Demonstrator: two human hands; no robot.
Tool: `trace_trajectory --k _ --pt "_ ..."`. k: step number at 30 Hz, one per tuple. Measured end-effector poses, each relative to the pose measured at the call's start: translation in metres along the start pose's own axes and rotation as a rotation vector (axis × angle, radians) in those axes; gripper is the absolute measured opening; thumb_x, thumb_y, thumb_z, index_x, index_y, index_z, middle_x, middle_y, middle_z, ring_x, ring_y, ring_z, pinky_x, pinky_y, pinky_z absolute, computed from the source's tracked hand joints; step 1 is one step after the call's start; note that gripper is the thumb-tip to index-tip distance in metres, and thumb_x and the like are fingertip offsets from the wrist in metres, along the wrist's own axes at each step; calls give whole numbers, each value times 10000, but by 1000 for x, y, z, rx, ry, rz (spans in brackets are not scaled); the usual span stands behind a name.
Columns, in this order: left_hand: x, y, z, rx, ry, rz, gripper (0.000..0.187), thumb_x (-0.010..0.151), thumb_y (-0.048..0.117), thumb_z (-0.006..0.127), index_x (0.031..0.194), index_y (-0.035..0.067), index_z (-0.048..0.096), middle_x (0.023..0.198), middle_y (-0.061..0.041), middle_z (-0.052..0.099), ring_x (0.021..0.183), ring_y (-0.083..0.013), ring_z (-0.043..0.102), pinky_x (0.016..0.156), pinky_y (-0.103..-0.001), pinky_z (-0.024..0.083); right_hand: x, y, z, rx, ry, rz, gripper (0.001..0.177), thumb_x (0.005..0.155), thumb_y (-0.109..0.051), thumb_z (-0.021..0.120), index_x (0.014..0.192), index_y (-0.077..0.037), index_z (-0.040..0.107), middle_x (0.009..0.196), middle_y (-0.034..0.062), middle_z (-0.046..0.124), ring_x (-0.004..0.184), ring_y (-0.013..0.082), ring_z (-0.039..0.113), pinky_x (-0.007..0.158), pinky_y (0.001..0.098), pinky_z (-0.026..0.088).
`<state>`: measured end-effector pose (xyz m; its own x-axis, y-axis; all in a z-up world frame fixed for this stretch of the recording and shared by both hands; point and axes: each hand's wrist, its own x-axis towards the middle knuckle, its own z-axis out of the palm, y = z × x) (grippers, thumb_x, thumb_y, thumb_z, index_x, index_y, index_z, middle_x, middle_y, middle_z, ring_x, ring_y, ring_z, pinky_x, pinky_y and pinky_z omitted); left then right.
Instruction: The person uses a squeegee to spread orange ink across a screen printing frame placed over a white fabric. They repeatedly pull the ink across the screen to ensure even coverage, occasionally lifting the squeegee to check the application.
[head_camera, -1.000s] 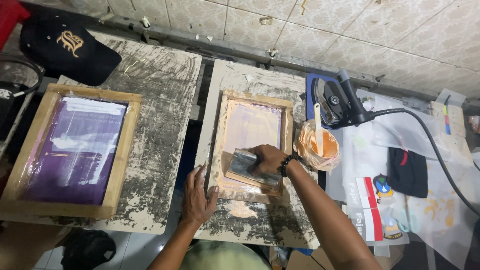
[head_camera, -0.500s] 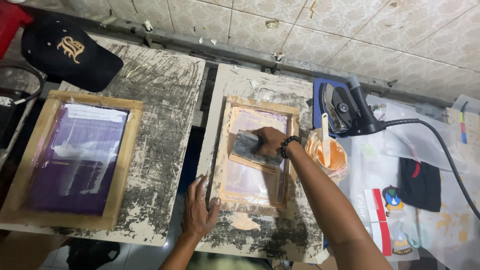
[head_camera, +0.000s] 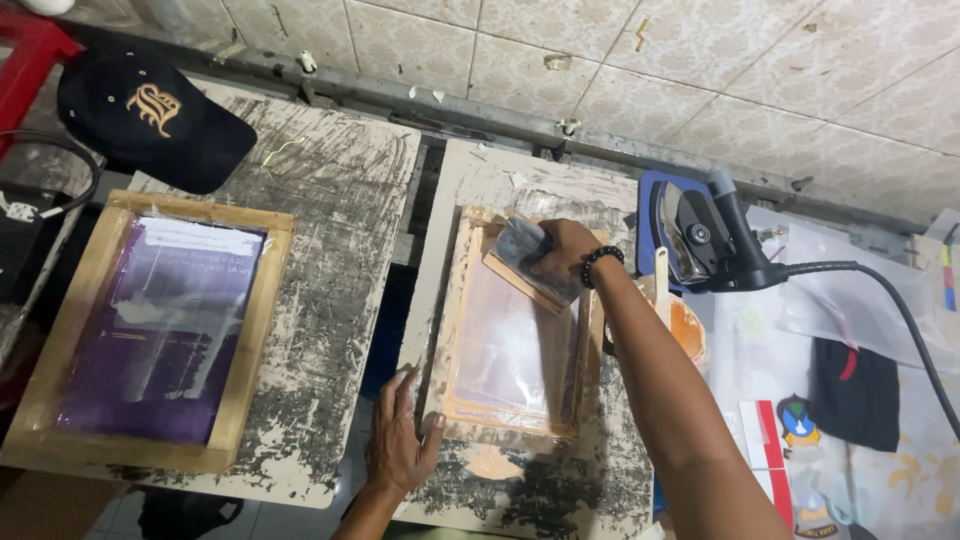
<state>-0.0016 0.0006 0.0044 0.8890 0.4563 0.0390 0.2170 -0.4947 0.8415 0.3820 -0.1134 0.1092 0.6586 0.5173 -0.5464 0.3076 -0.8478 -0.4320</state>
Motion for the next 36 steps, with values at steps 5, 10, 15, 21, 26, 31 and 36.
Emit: trace_trajectory --k 5,10,15,21,26,31,36 --pt "-3 0 1 17 -4 27 743 958 549 456 1554 111 394 1548 -148 397 1370 -380 494 1059 -544 467 -18 15 10 -108 237 41 231 822 -299 766 997 -172 683 910 44 726 804 184 668 738 317 592" --pt "-2 1 -2 35 25 81 722 968 518 467 1546 88 415 1529 -150 419 1382 -366 478 1099 -517 417 -76 3 4 -159 445 -31 125 812 -162 700 935 -135 694 867 88 730 755 259 682 656 409 603" --pt "-1 2 -1 -68 46 73 733 962 542 465 1534 86 416 1523 -163 402 1363 -380 507 1041 -524 497 -99 13 9 -55 698 16 190 709 -159 643 897 -149 666 799 147 719 724 410 653 585 513 478" --pt "4 5 -7 -123 82 -48 862 868 672 447 1519 111 383 1489 -171 403 725 -174 711 600 -328 634 -165 0 32 330 580 -183 425 717 9 711 1136 -63 702 1096 167 753 1015 314 719 837 452 638" --pt "10 69 -46 -121 84 124 717 896 549 521 1492 161 430 1524 -195 395 1228 -363 615 905 -510 618 -229 21 25 778 379 -530 336 700 82 766 1000 -68 745 1132 134 728 1047 281 673 794 392 626" --pt "3 162 -63 -132 116 576 616 937 484 557 1488 227 461 1473 -235 448 1330 -335 535 1092 -550 494 -255 44 28 1003 334 -971 109 879 -178 769 981 -145 751 1057 133 744 1348 435 515 1092 617 488" --pt "-15 224 -71 -160 91 819 507 968 511 487 1355 211 619 1414 -182 451 1377 -346 464 1195 -570 378 -258 58 34 873 331 -1097 134 915 -263 760 1022 -185 740 1073 43 735 1398 405 454 1167 616 372"
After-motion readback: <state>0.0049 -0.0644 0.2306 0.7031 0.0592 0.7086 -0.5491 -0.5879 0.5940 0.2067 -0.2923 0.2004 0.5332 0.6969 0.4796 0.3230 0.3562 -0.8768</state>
